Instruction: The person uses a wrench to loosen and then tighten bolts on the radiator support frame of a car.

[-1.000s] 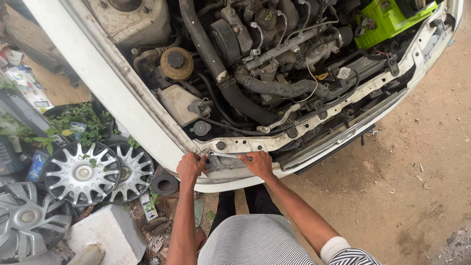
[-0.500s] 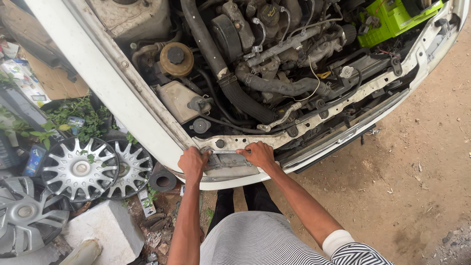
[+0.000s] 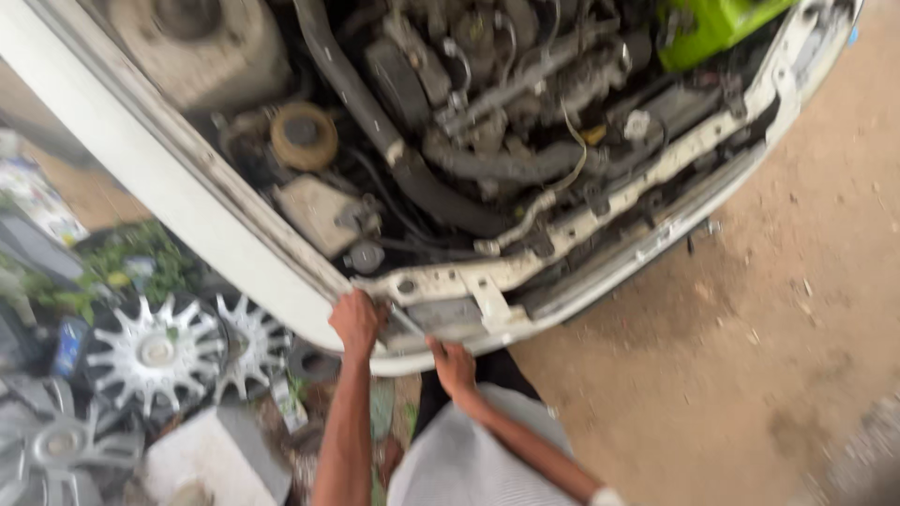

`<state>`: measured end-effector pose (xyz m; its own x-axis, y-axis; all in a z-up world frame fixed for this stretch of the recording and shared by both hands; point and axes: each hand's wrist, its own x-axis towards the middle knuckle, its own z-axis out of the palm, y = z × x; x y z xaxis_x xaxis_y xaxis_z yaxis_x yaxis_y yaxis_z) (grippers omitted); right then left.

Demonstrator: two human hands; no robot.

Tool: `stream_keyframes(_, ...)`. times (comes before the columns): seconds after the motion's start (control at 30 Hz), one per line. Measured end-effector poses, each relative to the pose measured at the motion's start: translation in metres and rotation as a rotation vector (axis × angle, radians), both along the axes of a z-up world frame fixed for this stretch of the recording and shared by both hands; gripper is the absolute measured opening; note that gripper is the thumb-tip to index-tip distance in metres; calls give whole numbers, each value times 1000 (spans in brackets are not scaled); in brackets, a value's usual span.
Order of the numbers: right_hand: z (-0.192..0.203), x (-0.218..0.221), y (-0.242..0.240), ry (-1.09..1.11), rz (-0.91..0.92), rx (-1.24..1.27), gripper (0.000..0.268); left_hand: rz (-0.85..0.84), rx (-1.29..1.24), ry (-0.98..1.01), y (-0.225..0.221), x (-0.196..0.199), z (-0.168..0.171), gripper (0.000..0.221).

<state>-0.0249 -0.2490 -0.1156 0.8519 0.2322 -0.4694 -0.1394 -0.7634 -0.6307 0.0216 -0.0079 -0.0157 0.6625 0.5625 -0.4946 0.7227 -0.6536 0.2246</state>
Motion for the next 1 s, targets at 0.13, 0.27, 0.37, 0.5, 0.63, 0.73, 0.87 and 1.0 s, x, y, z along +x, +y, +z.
stream_keyframes(0.13,27,5,5,82,-66,-57,74,26,7,9,1,6,3,44)
stream_keyframes(0.27,80,9,10,174,9,-229,75,90,-104,8,-1,-8,9,44)
stream_keyframes(0.37,105,22,20,132,-15,-272,67,120,-175,-39,3,-9,8,45)
stream_keyframes(0.5,108,22,24,105,-33,-283,63,101,-96,-46,1,-11,-3,48)
stream_keyframes(0.63,86,11,21,186,-144,-264,60,110,-99,-47,-3,-17,-6,50)
stream_keyframes(0.73,70,23,10,364,-57,-196,68,136,-133,-118,-2,-16,1,49)
stream_keyframes(0.87,81,25,3,103,176,-119,63,157,-199,-74,0,-13,6,45)
stream_keyframes(1.0,101,32,18,280,0,-145,58,163,-186,-93,2,-14,5,50)
